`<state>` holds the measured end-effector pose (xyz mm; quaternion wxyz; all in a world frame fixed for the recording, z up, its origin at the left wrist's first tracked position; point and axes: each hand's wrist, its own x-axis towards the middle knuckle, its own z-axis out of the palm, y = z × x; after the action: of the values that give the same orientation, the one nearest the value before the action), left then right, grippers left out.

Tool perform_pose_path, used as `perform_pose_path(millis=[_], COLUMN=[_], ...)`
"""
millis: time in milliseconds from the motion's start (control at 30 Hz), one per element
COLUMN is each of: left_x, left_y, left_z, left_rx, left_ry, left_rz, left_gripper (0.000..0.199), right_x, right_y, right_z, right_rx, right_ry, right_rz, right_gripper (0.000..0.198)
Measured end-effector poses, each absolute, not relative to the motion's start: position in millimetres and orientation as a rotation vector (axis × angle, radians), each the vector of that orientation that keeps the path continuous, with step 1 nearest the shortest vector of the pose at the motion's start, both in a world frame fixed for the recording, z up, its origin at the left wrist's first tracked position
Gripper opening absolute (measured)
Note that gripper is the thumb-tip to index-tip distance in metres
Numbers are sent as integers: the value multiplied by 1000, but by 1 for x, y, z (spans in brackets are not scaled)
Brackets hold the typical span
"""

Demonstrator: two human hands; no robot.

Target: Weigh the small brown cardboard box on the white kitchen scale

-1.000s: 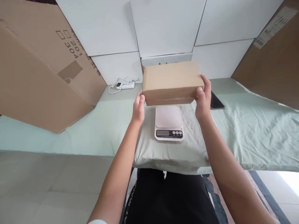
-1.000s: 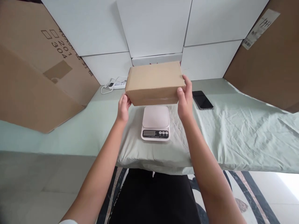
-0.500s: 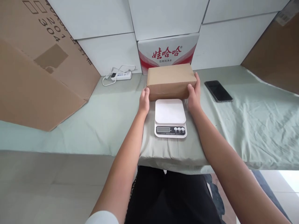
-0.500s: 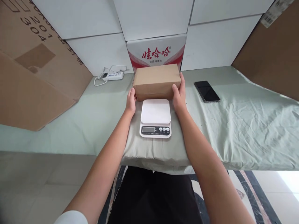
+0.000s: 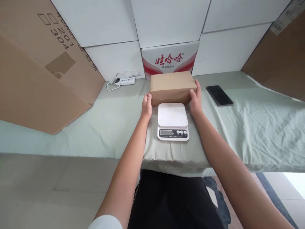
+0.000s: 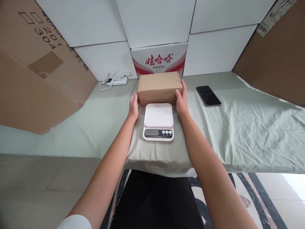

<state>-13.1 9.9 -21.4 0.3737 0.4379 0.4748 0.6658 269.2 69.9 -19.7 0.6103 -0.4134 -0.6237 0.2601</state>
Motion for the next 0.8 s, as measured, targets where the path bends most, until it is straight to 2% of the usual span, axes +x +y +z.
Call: perform_pose_path(millis=[400, 800], left_x=[-22, -17], left_y=[21, 15], left_z=[-35, -30], left_rx=[1082, 1041], left_ry=[1192, 1177], left_rz=[1733, 1763], left_gripper=[82, 84], right_x=[271, 275], right_y=[78, 86], right_z=[-32, -42], right_rx=[-938, -942], right_ry=[-1351, -1353], right_rz=[675, 655], right_gripper=[90, 88])
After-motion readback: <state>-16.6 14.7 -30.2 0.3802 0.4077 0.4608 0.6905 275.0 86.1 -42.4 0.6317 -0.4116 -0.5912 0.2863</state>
